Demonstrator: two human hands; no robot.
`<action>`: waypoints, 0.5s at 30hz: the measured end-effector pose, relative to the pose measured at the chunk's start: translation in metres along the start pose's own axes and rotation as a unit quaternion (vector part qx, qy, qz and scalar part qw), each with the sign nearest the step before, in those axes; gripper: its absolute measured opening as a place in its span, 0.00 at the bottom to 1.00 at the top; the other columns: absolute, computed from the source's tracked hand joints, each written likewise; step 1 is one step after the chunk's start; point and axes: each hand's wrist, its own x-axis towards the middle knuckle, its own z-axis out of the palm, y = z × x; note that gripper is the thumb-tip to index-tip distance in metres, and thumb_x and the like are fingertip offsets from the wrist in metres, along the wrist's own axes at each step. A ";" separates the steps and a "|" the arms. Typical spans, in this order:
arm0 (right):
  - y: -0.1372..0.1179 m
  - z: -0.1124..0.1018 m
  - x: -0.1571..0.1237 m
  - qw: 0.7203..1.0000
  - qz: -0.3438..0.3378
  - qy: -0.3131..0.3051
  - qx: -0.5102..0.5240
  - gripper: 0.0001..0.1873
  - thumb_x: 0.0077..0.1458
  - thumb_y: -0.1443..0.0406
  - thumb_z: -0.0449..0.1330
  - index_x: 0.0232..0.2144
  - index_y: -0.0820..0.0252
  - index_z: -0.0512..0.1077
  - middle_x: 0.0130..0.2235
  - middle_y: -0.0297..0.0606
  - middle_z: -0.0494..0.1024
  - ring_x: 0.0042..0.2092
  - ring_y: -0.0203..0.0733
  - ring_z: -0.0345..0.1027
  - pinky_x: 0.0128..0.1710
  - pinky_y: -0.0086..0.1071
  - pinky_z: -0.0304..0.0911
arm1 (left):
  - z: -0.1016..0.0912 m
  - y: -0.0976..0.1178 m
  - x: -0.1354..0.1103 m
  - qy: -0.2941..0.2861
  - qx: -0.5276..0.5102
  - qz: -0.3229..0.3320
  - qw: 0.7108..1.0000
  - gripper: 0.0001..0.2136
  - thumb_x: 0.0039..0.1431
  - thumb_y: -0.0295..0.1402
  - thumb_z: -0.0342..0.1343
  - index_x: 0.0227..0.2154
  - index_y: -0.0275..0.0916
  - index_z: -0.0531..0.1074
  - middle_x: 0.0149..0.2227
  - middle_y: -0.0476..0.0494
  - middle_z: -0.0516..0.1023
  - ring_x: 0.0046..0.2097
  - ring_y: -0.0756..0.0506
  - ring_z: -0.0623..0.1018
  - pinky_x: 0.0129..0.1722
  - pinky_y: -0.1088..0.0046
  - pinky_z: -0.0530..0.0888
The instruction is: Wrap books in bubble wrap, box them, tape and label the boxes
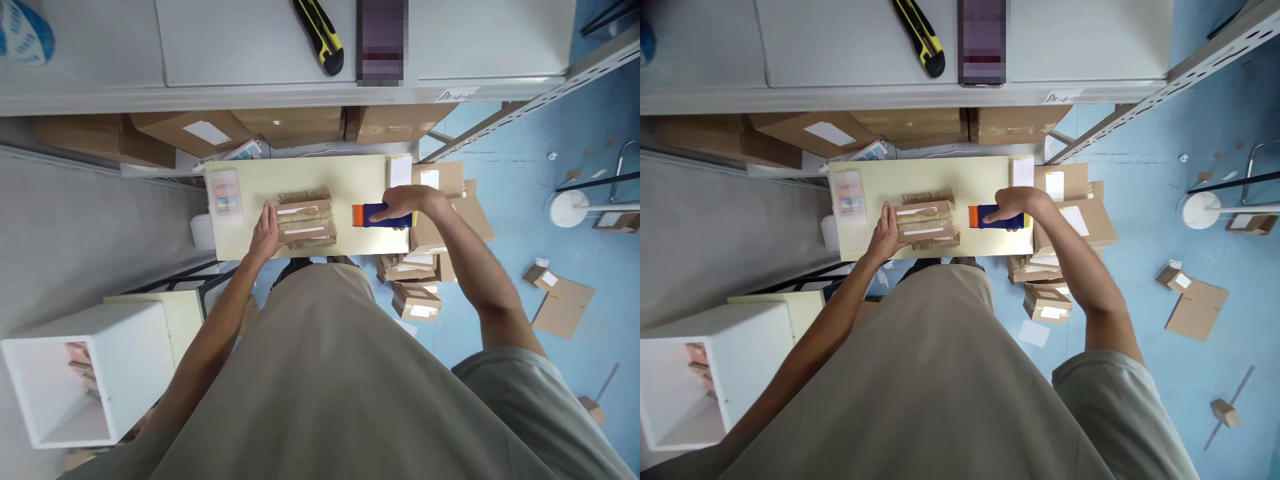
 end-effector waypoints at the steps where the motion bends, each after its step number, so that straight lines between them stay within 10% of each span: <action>1: -0.001 0.003 0.007 1.000 0.000 0.004 -0.013 0.34 0.51 0.35 0.73 0.31 0.62 0.83 0.25 0.45 0.80 0.29 0.50 0.78 0.34 0.42 0.70 | 0.002 -0.005 0.001 -0.003 0.024 -0.001 1.000 0.52 0.56 0.58 0.71 0.70 0.25 0.59 0.76 0.15 0.52 0.78 0.22 0.52 0.71 0.48 0.62; 15: -0.058 0.079 0.083 0.966 0.032 0.188 -0.174 0.19 0.66 0.58 0.67 0.50 0.69 0.82 0.49 0.59 0.85 0.52 0.58 0.81 0.48 0.40 0.72 | 0.018 -0.056 0.006 -0.042 0.253 0.033 0.966 0.63 0.58 0.54 0.71 0.79 0.23 0.37 0.79 0.12 0.35 0.78 0.16 0.51 0.72 0.39 0.63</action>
